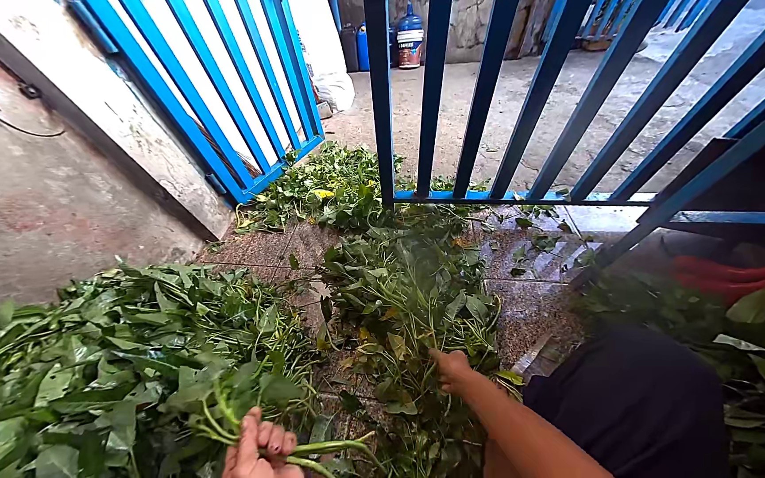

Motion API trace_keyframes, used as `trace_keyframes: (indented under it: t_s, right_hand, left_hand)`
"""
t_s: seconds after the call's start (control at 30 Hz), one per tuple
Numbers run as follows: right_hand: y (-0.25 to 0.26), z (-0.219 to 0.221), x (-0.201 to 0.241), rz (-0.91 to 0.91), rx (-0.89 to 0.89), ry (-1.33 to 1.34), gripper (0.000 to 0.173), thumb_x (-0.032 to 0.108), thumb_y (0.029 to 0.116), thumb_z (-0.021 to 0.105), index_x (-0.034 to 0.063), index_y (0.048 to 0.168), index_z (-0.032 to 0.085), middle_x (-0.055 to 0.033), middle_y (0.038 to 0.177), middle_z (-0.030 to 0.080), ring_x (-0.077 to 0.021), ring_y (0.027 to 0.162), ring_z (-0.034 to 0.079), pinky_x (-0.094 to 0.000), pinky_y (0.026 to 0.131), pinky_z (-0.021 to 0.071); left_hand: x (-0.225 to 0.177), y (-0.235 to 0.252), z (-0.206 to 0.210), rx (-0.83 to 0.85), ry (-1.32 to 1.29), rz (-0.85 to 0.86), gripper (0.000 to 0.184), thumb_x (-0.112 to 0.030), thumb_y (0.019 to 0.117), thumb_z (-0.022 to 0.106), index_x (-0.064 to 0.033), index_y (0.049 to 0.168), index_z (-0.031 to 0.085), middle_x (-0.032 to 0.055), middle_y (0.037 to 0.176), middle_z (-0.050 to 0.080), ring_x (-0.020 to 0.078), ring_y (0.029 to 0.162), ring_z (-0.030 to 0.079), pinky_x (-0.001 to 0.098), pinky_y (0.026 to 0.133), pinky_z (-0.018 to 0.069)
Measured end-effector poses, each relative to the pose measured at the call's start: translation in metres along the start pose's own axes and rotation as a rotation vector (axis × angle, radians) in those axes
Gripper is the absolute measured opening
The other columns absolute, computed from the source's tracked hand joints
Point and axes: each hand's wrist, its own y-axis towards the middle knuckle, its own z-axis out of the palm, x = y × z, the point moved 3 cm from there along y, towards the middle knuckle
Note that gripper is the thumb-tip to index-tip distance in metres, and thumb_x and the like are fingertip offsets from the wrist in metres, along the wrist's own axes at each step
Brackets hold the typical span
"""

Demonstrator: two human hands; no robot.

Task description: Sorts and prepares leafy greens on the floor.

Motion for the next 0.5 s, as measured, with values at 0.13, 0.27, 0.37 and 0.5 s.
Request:
trace_keyframes:
  t_s: [0.13, 0.27, 0.37, 0.5]
  right_hand:
    - [-0.010, 0.006, 0.014, -0.225, -0.092, -0.008, 0.031, 0.021, 0.1058, 0.051, 0.0031, 0.124, 0.068, -0.0200, 0.122, 0.067, -0.0316, 0.113, 0.064, -0.0521, 0.097, 0.0506]
    - [-0.071, 0.009, 0.021, -0.527, -0.070, -0.063, 0.030, 0.018, 0.1051, 0.045, -0.0004, 0.113, 0.067, -0.0159, 0.107, 0.072, -0.0279, 0.098, 0.070, -0.0482, 0.091, 0.0555]
    - [-0.116, 0.017, 0.004, -0.748, -0.007, -0.059, 0.031, 0.020, 0.1043, 0.044, 0.0001, 0.112, 0.066, -0.0118, 0.100, 0.071, -0.0228, 0.088, 0.070, -0.0443, 0.084, 0.0574]
    - [-0.154, 0.035, -0.029, -1.076, -0.059, -0.114, 0.025, 0.016, 0.1012, 0.050, -0.0012, 0.109, 0.067, -0.0108, 0.091, 0.072, -0.0195, 0.079, 0.071, -0.0396, 0.074, 0.0604]
  left_hand:
    - [0.017, -0.004, 0.007, 0.018, 0.086, -0.154, 0.026, -0.017, 0.1125, 0.037, -0.0067, 0.099, 0.056, -0.0038, 0.058, 0.051, 0.0070, 0.044, 0.054, 0.0233, 0.044, 0.0538]
    - [0.036, -0.009, 0.015, 0.082, 0.140, -0.260, 0.020, -0.013, 0.1106, 0.043, -0.0017, 0.103, 0.057, 0.0052, 0.070, 0.064, 0.0153, 0.057, 0.067, 0.0308, 0.054, 0.0605]
    - [0.050, -0.010, 0.019, 0.149, 0.163, -0.312, 0.020, -0.012, 0.1097, 0.046, 0.0020, 0.108, 0.059, 0.0124, 0.080, 0.071, 0.0213, 0.068, 0.072, 0.0337, 0.059, 0.0621]
    - [0.065, -0.010, 0.016, 0.180, 0.163, -0.355, 0.020, -0.011, 0.1087, 0.048, 0.0050, 0.112, 0.060, 0.0178, 0.088, 0.073, 0.0255, 0.076, 0.074, 0.0354, 0.061, 0.0622]
